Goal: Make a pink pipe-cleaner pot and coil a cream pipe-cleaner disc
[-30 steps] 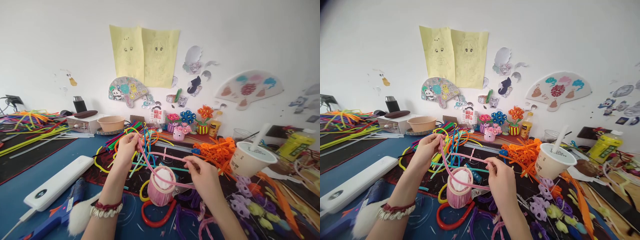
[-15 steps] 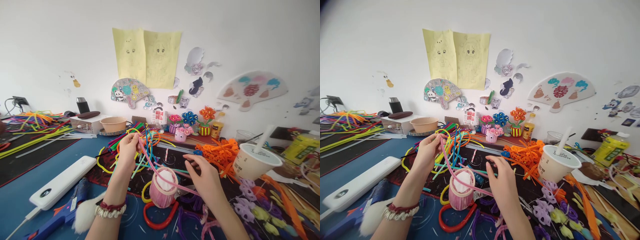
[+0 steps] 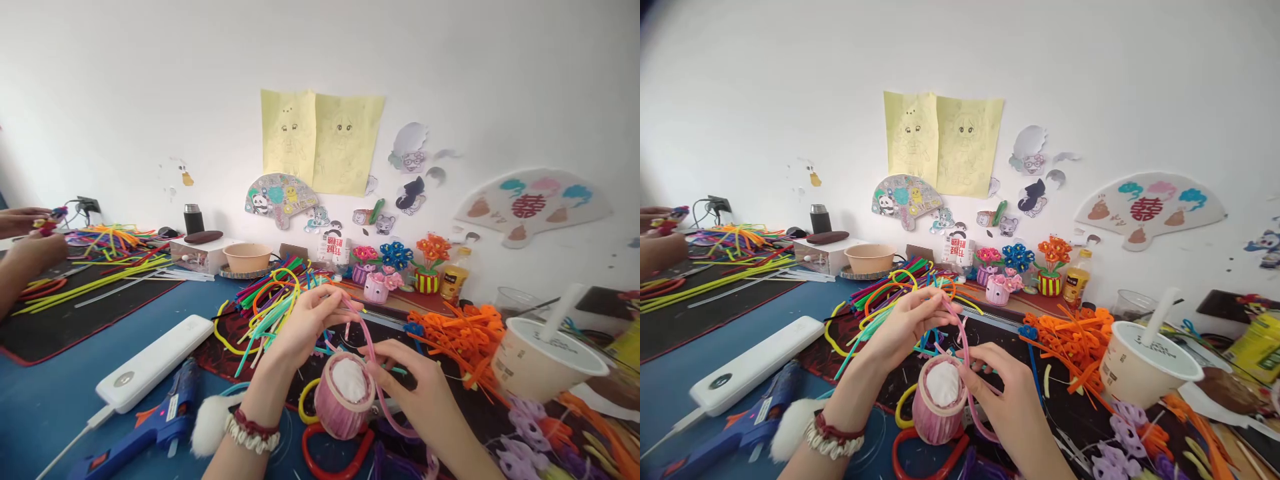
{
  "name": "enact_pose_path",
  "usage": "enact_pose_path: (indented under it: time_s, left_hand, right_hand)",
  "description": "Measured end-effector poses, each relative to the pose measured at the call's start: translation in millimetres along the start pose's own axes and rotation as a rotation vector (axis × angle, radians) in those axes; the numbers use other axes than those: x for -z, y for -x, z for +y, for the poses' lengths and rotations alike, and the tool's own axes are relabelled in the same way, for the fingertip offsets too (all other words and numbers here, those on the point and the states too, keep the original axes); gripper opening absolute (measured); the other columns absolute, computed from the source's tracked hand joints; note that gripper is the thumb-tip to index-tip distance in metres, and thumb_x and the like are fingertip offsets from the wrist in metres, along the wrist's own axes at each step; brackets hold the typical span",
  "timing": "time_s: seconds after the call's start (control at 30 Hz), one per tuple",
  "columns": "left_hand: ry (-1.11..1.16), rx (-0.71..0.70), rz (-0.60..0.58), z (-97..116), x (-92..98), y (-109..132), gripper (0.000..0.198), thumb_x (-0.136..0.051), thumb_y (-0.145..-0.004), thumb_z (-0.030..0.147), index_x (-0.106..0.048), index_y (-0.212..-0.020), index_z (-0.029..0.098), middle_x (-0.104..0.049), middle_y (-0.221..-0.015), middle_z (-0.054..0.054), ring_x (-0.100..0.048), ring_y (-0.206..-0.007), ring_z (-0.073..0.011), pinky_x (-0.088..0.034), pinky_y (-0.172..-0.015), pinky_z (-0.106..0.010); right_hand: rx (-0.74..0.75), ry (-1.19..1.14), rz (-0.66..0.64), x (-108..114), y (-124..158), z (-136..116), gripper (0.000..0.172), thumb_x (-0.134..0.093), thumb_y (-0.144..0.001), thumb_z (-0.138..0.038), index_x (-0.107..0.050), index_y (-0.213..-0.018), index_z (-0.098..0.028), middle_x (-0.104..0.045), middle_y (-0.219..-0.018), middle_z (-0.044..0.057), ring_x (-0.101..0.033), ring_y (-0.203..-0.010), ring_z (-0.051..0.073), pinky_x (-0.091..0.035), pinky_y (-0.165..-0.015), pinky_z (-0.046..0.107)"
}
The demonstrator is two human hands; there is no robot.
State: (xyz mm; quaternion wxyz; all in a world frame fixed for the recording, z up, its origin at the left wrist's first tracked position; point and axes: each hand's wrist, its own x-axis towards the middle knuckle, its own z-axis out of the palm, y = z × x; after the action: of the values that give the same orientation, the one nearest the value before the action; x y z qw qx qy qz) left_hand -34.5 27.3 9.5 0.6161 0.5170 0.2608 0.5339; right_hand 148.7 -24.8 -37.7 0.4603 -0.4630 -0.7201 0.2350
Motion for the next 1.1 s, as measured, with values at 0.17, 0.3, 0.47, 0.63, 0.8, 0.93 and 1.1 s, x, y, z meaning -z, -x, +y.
enact_pose_path:
  time_s: [0.17, 0.3, 0.47, 0.63, 0.8, 0.93, 1.1]
  left_hand:
    - [-0.067, -0.044, -0.019, -4, -8.2, 0, 0.028, -0.071, -0.081, 0.042, -0.064, -0.08, 0.015, -0.073, -0.077, -0.007, -0.068, -0.067, -0.0141, -0.051, -0.064, -0.022]
    - [-0.16, -0.124, 0.04, -6, -9.0, -2, 0.026, -0.071, -0.08, 0.04, -0.064, -0.077, 0.015, -0.067, -0.063, -0.002, -0.058, -0.055, -0.0106, -0.045, -0.055, -0.021]
    - [-0.241, -0.132, -0.014, -1, -13.8, -5, 0.029, -0.067, -0.081, 0.043, -0.06, -0.073, 0.016, -0.065, -0.062, -0.002, -0.053, -0.047, -0.0106, -0.04, -0.046, -0.022]
    - [-0.295, -0.183, 0.022, 6, -18.8, -13, 0.028, -0.068, -0.079, 0.042, -0.058, -0.071, 0.017, -0.06, -0.056, 0.002, -0.048, -0.044, -0.0087, -0.035, -0.044, -0.02]
    - [-0.288, -0.154, 0.017, 14, -21.2, -11, 0.034, -0.065, -0.08, 0.046, -0.053, -0.067, 0.017, -0.051, -0.052, 0.006, -0.038, -0.042, -0.0053, -0.025, -0.041, -0.018]
    - [-0.311, -0.075, -0.037, 9, -20.5, -7, 0.036, -0.061, -0.081, 0.049, -0.051, -0.066, 0.017, -0.046, -0.05, 0.007, -0.031, -0.039, -0.004, -0.02, -0.04, -0.017]
    - [-0.414, -0.07, 0.011, -15, -15.5, -13, 0.036, -0.054, -0.083, 0.047, -0.046, -0.062, 0.019, -0.045, -0.046, 0.006, -0.031, -0.037, -0.0051, -0.023, -0.04, -0.018]
  right_hand:
    - [-0.084, -0.012, 0.06, 2, 3, 5, 0.034, -0.052, -0.092, -0.046, -0.074, -0.102, -0.022, -0.072, -0.07, 0.003, -0.067, -0.058, 0.019, -0.055, -0.056, 0.026]
    - [-0.025, 0.192, 0.328, 9, 7, 2, 0.035, -0.051, -0.092, -0.046, -0.074, -0.103, -0.022, -0.074, -0.078, 0.005, -0.068, -0.063, 0.021, -0.055, -0.061, 0.028]
    - [-0.018, 0.268, 0.43, 15, 3, -6, 0.035, -0.051, -0.092, -0.046, -0.074, -0.097, -0.021, -0.073, -0.07, 0.004, -0.067, -0.059, 0.02, -0.052, -0.059, 0.027]
    - [-0.064, 0.168, 0.312, 25, -11, -28, 0.035, -0.048, -0.093, -0.045, -0.072, -0.096, -0.019, -0.066, -0.062, 0.002, -0.062, -0.053, 0.017, -0.048, -0.052, 0.026]
    - [-0.393, -0.235, -0.234, 49, -24, -75, 0.052, -0.056, -0.088, -0.052, -0.063, -0.121, -0.013, -0.071, -0.058, 0.005, -0.062, -0.039, 0.017, -0.044, -0.037, 0.023]
    - [-0.417, -0.47, -0.511, 53, -32, -85, 0.046, -0.062, -0.086, -0.049, -0.068, -0.114, -0.012, -0.071, -0.056, 0.006, -0.065, -0.041, 0.015, -0.046, -0.038, 0.018]
    - [-0.401, -0.514, -0.362, 22, -41, -36, 0.052, -0.06, -0.084, -0.06, -0.073, -0.095, -0.011, -0.056, -0.042, -0.004, -0.037, -0.027, 0.004, -0.026, -0.029, 0.014]
